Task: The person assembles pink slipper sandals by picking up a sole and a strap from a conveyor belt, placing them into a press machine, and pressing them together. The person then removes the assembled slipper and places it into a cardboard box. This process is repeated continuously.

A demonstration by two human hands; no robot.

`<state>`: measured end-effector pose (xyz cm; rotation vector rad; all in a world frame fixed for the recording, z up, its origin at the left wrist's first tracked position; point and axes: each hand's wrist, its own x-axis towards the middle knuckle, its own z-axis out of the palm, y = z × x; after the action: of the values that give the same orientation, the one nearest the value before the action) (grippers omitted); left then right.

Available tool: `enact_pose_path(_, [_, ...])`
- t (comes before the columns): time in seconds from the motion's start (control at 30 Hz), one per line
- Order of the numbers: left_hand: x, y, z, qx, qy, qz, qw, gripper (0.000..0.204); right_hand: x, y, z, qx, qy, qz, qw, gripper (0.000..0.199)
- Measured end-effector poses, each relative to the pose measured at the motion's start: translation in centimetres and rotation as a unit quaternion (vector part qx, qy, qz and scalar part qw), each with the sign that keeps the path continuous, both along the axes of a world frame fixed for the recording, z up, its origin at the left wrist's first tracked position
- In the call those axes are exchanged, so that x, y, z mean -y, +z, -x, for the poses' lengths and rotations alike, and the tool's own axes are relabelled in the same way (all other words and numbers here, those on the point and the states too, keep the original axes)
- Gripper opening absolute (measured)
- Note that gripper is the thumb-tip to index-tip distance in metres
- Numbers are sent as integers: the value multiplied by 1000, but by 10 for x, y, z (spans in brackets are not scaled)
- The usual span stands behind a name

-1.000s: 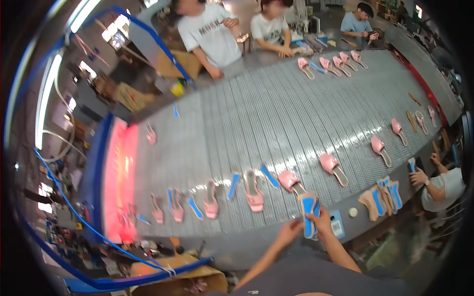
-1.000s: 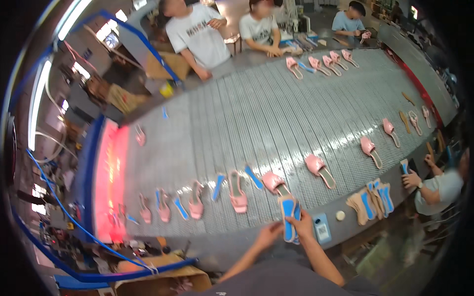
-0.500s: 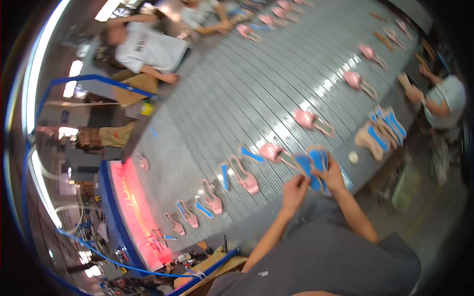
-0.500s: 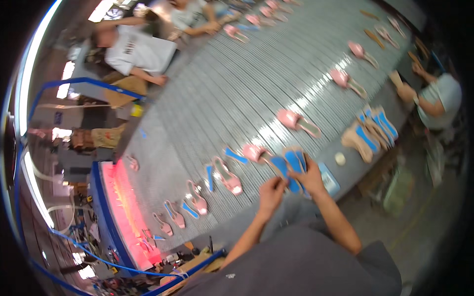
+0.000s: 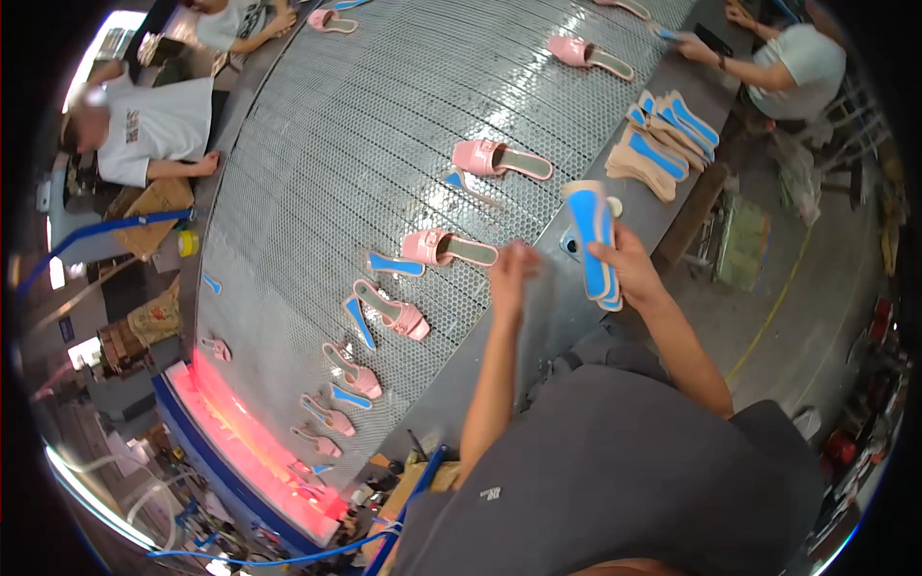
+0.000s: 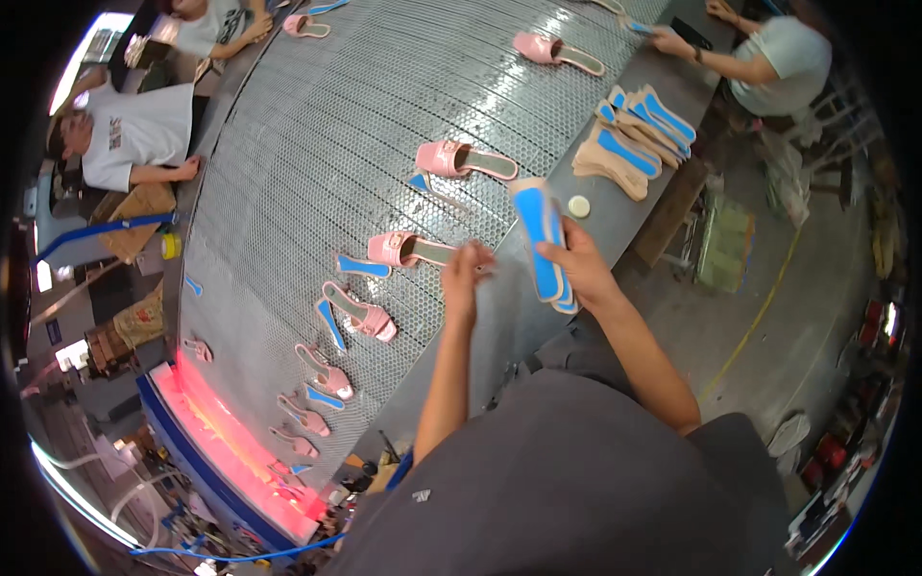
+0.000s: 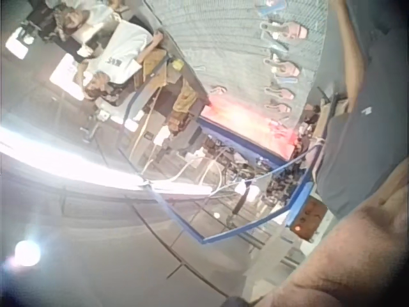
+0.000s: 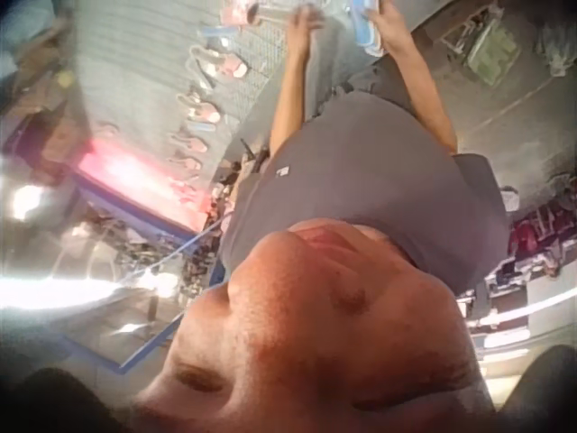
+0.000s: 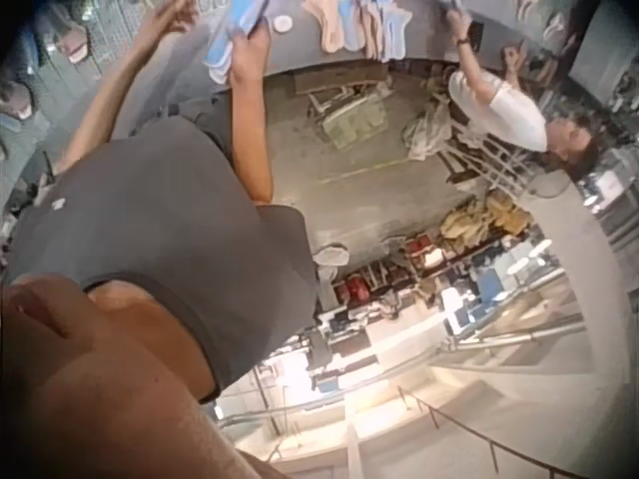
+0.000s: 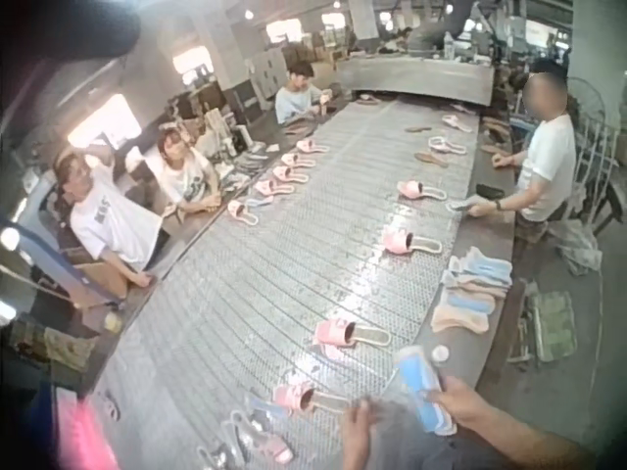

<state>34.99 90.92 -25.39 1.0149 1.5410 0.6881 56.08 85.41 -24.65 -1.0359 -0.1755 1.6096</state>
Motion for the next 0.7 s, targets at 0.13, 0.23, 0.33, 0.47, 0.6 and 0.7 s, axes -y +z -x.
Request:
enact_pose_path(0.13, [49,88,-40,-229,-255,-82,936,23,-17,12,31,50,117,-58,990,65])
enact_pose_path(0.23, [44,111,-28,-302,-213,-125,921,21,-38,52,36,77,61,-88,991,54])
enact_pose_path(0.33, [15,153,-33,-198,-152,-185,950,21,-45,49,9,-9,81,-42,996,34])
enact_pose_path(0.47, [-66,163,-96,-41,-88,-247,964,30,-19,26,-32,-152,-70,-4,986,31])
enact_pose_path(0.6, [-166,28,-99,28,36,-104,994,32,35,24,-46,-129,-62,8,990,32])
enact_pose_path(0.7, [-170,-87,-72,37,-34,19,999,21,47,30,-45,-86,-51,21,995,43])
